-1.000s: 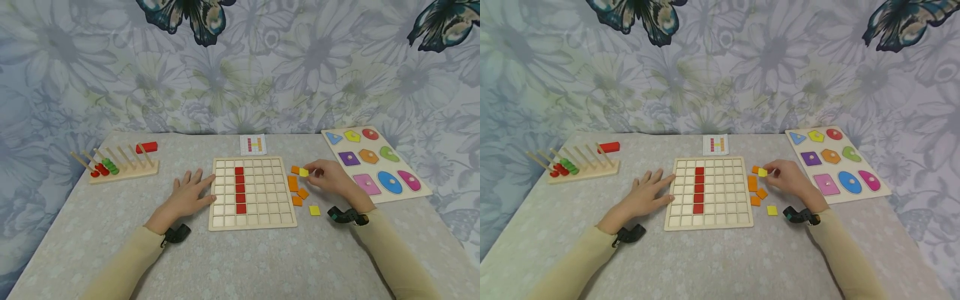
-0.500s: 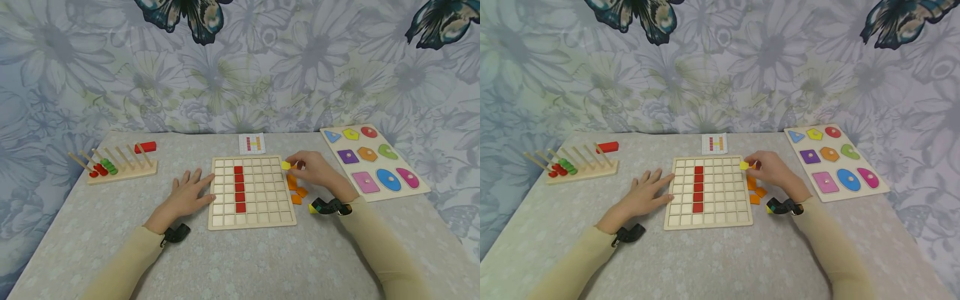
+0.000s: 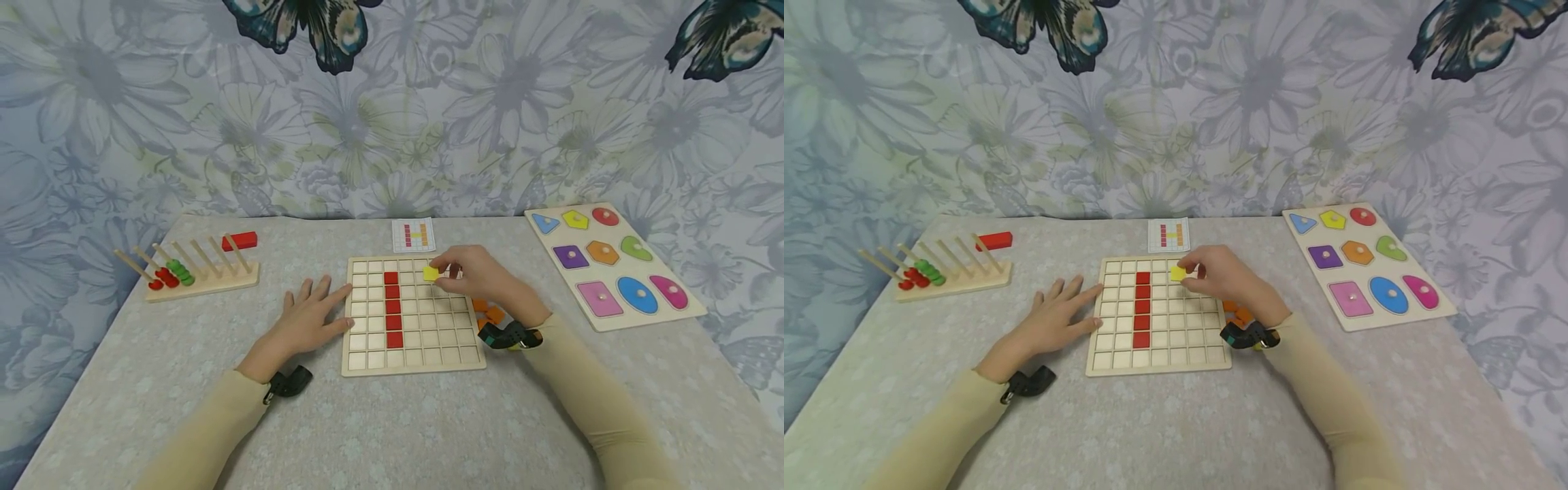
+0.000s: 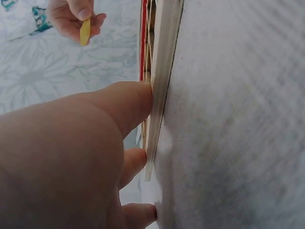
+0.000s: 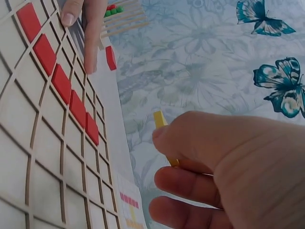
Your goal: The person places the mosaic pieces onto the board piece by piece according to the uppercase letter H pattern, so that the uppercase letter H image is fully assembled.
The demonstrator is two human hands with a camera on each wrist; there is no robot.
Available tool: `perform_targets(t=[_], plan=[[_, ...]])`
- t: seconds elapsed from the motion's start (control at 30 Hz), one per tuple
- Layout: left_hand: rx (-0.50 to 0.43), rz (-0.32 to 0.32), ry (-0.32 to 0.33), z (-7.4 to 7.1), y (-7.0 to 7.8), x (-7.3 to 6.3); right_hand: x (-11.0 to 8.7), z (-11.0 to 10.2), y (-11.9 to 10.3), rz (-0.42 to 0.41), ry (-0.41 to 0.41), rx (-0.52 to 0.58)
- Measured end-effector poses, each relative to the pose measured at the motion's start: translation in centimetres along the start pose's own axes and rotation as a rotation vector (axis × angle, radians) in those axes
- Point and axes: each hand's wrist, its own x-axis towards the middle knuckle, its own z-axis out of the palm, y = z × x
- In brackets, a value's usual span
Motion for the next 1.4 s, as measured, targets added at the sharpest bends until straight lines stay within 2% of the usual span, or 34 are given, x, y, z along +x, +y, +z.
perform_targets(t=[0.43, 0.9, 1.4], plan=[[0.0, 0.013, 0.007, 0.2, 0.2, 0.1, 0.5, 1.6, -1.3, -0.041, -0.054, 0.074], [0.011, 0.019, 0.007, 0.0, 0.4, 0.2, 0.5, 3.5, -1.1, -0.021, -0.148, 0.059], [0.015, -0.006, 0.007, 0.1, 0.0, 0.1, 0.7, 5.2, -0.3, -0.041, -0.159, 0.049]])
